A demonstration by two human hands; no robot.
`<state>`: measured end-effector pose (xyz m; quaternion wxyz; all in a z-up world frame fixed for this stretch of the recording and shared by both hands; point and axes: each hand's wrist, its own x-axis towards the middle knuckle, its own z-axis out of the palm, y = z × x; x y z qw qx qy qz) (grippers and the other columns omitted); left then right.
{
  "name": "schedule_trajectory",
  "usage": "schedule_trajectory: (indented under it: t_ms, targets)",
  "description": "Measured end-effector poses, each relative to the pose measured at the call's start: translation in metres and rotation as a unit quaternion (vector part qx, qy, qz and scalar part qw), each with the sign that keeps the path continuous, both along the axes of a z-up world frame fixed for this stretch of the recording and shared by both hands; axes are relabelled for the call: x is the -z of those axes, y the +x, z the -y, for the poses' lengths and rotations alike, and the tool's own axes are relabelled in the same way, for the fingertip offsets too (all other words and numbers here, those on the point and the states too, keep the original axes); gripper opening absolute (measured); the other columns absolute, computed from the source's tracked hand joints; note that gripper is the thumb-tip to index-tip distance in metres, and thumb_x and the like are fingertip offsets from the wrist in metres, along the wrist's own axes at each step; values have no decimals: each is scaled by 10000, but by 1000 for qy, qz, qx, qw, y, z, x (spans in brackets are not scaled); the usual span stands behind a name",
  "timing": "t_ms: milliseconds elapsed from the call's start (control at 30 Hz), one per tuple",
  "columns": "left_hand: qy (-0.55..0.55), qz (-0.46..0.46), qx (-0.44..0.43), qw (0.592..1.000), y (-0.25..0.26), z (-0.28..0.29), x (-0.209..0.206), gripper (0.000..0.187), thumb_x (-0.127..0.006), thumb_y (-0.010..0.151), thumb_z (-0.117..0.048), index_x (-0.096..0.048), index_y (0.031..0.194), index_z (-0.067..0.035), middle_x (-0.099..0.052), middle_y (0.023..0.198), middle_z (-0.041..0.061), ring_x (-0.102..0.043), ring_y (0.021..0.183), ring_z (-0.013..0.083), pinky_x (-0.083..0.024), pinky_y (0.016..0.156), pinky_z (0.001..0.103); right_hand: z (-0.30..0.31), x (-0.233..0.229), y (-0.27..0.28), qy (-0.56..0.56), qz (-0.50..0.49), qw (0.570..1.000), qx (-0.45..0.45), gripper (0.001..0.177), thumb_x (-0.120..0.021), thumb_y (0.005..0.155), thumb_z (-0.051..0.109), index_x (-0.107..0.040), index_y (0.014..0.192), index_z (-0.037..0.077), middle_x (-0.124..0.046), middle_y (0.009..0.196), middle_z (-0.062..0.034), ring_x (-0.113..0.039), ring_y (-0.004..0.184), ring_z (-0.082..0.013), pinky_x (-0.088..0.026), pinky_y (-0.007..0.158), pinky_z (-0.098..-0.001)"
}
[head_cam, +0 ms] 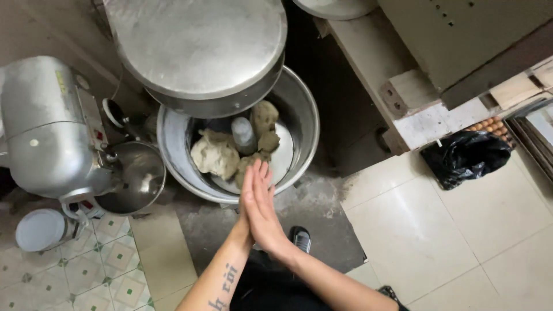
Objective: Operate an industrial dough mixer and add ingredients to the dough
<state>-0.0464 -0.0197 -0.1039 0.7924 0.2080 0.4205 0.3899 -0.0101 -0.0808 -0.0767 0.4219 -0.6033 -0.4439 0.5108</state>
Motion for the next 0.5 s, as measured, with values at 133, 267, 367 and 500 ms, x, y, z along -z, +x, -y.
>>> schedule_trajectory:
  t_ms: [133,267,367,500]
  targets:
    - [-84,106,-30,990,-45,2,-29,833,-360,1087,-606,-398,1770,-130,-419,1849,99,-383,1699,243,-271,1389,460,-40,58,-17,107,185,976,-49,728,-250,1191,532,-396,1767,112,-357,1869,-89,-98,1783,-342,-21,1403,-588]
    - [-153,180,-87,968,-108,7,4,853,-358,1087,-615,-445,1749,-83,-506,1805,161,-459,1660,267,-303,1379,451,-75,147,-13,161,239,952,-106,565,-420,1207,396,-559,1679,120,-518,1778,-156,-285,1729,-450,-209,1386,-603]
    - [-103,158,-89,978,-162,3,21,820,-483,1089,-582,-455,1742,-87,-388,1837,290,-324,1718,425,-296,1360,582,-91,188,-9,-137,127,977,-99,584,-419,1156,546,-806,1143,109,-835,1197,-98,-770,1079,-233,-532,1045,-386]
    - [-134,24,-122,983,-209,-14,-9,730,-402,1101,-460,-528,1689,-45,-638,1685,298,-656,1479,445,-491,1256,546,-112,251,0,-88,229,963,-110,432,-684,1040,415,-825,1352,153,-861,1339,-54,-797,1249,-242,-556,1088,-374]
